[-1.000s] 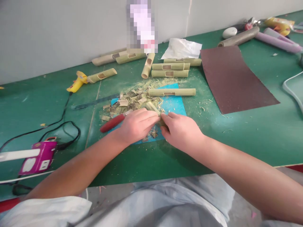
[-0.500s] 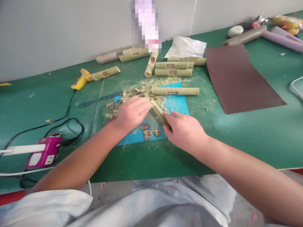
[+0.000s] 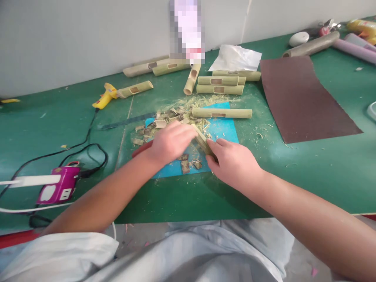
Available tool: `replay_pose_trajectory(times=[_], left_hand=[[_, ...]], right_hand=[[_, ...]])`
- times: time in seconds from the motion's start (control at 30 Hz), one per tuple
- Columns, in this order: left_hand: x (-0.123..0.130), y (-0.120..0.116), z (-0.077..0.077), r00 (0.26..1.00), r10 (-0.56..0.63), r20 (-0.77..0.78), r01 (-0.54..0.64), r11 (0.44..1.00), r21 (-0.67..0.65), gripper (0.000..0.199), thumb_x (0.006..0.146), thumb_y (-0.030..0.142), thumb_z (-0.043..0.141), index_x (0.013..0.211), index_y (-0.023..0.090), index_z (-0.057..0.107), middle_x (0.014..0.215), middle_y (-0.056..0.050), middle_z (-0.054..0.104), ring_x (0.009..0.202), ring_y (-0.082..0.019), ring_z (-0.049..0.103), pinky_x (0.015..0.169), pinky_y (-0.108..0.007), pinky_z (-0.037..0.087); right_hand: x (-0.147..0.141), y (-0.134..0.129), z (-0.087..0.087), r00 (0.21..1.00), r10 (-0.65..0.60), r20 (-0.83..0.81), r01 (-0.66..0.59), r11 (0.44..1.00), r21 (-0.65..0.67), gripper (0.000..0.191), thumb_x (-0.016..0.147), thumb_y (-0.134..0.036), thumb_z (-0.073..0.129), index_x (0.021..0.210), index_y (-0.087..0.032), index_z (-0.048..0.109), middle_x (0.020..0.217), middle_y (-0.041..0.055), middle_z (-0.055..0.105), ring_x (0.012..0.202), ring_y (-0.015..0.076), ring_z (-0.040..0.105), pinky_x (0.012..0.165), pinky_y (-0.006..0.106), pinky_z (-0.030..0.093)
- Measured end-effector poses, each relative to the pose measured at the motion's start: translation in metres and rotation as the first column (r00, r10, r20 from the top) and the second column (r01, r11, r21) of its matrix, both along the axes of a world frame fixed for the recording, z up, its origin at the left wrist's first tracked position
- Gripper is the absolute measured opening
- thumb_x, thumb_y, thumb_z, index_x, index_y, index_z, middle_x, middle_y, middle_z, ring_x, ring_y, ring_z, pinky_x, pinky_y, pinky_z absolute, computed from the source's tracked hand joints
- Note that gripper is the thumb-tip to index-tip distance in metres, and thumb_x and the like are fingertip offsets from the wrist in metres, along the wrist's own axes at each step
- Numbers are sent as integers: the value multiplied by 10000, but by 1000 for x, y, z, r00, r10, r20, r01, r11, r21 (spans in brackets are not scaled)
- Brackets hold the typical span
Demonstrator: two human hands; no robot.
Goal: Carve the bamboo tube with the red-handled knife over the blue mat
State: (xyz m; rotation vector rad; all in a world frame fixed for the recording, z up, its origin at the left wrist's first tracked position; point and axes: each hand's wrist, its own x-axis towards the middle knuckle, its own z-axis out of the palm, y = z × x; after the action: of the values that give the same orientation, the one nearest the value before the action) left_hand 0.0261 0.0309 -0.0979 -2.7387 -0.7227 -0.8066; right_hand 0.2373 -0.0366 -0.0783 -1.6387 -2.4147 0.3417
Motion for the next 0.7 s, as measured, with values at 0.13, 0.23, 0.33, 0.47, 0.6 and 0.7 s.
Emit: replay_pose_trajectory(times=[0.13,0.23,0.33,0.47,0.6,0.7], left_hand=[[1,-3,2,999,-30,-13,29,998,-58,293,1008,165,392,936,145,675,904,-69,697,782,-160,548,733,-298,486],[4,-7,3,995,-86,-46,83,994,-76,265,1012,180,407,978,150,668,940,-68,702,801,-156,561,743,-291,493],[5,-8,5,1000,23,-5,-23,999,-44,272,1016,180,401,919,160,655,903,-61,697,791,-163,556,727,-309,485],[6,-10,5,996,-65,-67,61,996,-61,272,1014,164,390,929,151,648,854,-58,670,769,-154,549,728,-294,478],[4,-5,5,999,36,-25,-36,999,-12,253,1004,147,416,911,151,651,861,-54,680,795,-161,553,718,-289,475],[5,-6,6,998,52,-19,-52,999,-4,252,992,136,432,878,149,657,844,-50,680,766,-156,543,692,-282,469]], right_hand=[[0,0,1,1000,12,7,-12,1000,2,388,918,-322,466,1221,-166,651,863,48,662,664,164,571,563,292,327],[0,0,1,1000,10,13,-10,1000,-8,376,920,-319,458,1205,-175,657,868,51,666,662,164,573,564,293,327],[0,0,2,1000,4,18,-4,1000,-7,392,919,-323,465,1225,-164,652,887,58,674,671,168,581,569,296,330],[-1,0,3,1000,21,16,-20,999,-31,409,928,-310,454,1257,-153,639,879,58,672,692,177,594,569,298,327],[0,1,2,1000,12,5,-12,1000,-21,385,923,-319,462,1215,-156,652,882,63,668,684,171,582,574,292,329],[0,0,2,1000,20,-3,-20,999,-30,355,924,-309,457,1168,-159,666,876,62,663,679,164,574,581,287,332]])
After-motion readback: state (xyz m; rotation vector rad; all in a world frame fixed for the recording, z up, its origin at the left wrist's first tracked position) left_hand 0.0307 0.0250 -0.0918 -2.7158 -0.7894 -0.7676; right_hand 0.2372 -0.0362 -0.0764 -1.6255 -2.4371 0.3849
